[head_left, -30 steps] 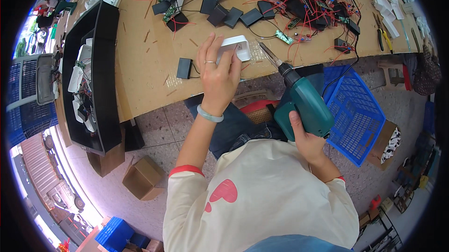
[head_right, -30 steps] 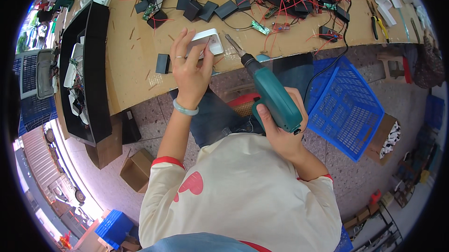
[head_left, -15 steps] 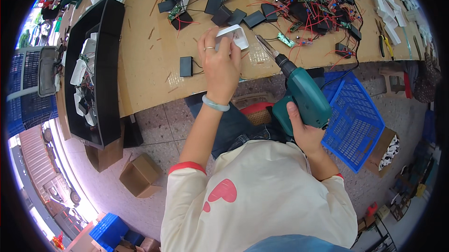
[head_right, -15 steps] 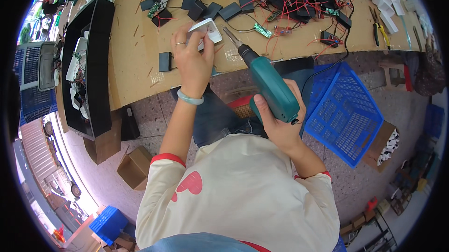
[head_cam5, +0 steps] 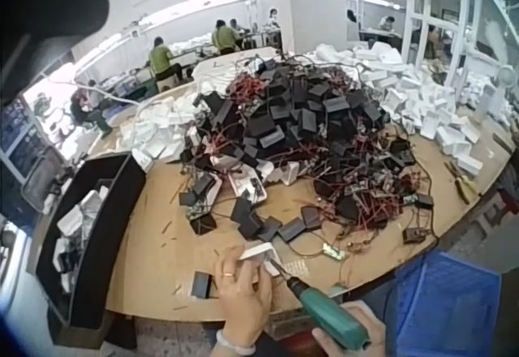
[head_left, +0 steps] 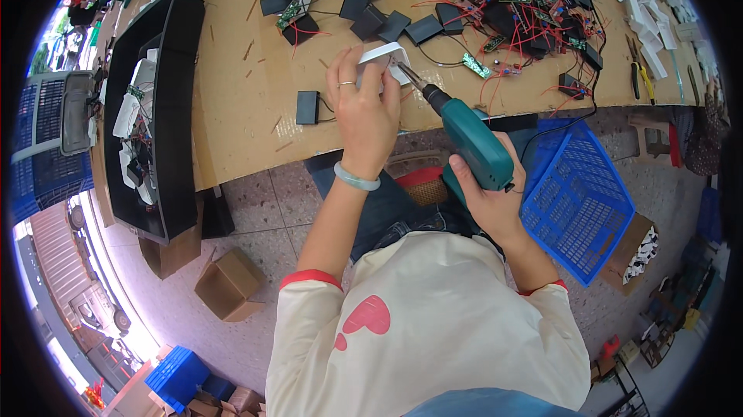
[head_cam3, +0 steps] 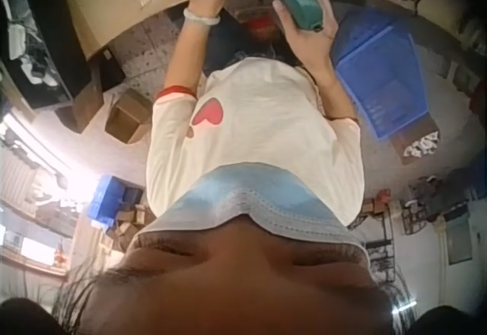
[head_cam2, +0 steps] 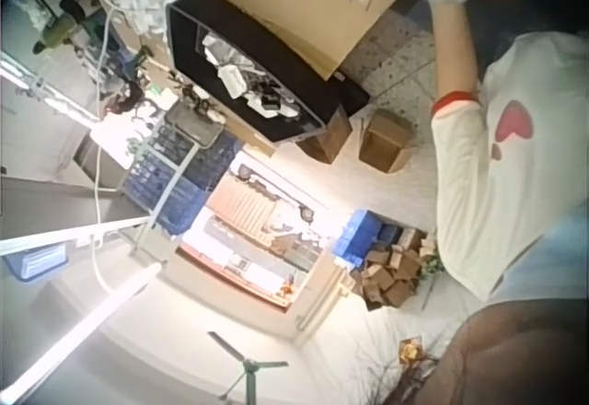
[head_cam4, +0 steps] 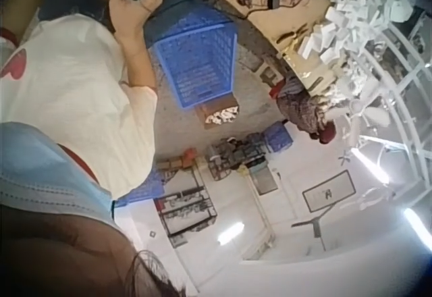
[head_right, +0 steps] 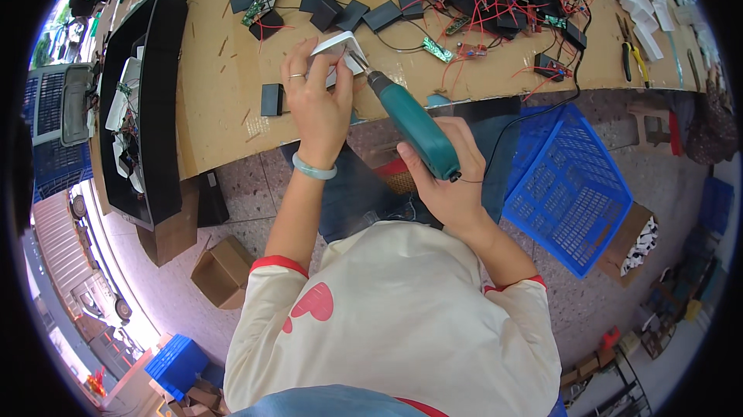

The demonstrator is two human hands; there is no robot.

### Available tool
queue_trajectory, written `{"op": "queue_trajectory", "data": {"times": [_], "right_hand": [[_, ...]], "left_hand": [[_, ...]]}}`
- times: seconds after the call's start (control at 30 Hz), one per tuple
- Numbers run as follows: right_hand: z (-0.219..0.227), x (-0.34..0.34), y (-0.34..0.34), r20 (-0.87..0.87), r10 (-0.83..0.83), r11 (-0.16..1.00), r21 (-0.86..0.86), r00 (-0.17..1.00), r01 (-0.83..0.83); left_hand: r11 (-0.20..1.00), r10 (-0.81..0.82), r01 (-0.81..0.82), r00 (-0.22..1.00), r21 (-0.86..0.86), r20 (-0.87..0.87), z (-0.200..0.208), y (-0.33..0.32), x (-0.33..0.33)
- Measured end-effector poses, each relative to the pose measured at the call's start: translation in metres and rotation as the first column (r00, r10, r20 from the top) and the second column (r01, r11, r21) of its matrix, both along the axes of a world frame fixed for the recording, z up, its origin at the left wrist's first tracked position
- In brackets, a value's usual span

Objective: Assembling small electronic modules using an electric screwdriver at a factory workbench.

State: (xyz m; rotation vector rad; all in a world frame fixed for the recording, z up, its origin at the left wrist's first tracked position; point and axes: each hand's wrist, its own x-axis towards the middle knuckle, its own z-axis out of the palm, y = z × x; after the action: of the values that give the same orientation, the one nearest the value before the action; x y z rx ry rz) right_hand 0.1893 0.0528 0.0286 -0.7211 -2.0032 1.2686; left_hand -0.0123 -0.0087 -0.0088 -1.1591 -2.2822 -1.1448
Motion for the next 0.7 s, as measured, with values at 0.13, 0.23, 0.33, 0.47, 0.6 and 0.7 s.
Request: {"op": "queue_trajectory", "data": {"times": [0.13,0.23,0.33,0.47,0.6,0.7], "right_hand": [[-0.0013,-0.0033,0.0011,0.016,0.001,1.0,-0.006,1.0,-0.001],[-0.0021,-0.0057,0.0016,0.022,0.008,1.0,-0.009,1.0,-0.008],[-0.0048,-0.0076,0.0006,0.013,0.002,1.0,-0.029,1.0,-0.002],[-0.0031,-0.0081,0.0001,0.022,-0.003,1.0,-0.021,1.0,0.003],[-0.0042,-0.0081,0.0,0.013,-0.007,1.0,-0.024,1.0,0.008],[-0.0044,-0.0079,-0.0004,0.003,-0.005,1.0,-0.031,1.0,0.005]], "left_hand": [[1.0,-0.001,0.0,1.0,-0.018,-0.023,-0.0006,-0.0009,-0.0015],[1.0,-0.006,0.006,1.0,-0.007,-0.015,-0.0015,-0.0013,-0.0012],[1.0,-0.011,0.011,1.0,-0.002,-0.014,-0.0018,-0.0017,-0.0019],[1.0,-0.014,0.014,1.0,-0.005,-0.008,-0.0021,-0.0015,-0.0025],[1.0,-0.013,0.013,1.0,0.0,-0.013,-0.0017,-0.0016,-0.0021],[1.0,-0.014,0.014,1.0,0.005,-0.01,-0.0016,-0.0011,-0.002]]}}
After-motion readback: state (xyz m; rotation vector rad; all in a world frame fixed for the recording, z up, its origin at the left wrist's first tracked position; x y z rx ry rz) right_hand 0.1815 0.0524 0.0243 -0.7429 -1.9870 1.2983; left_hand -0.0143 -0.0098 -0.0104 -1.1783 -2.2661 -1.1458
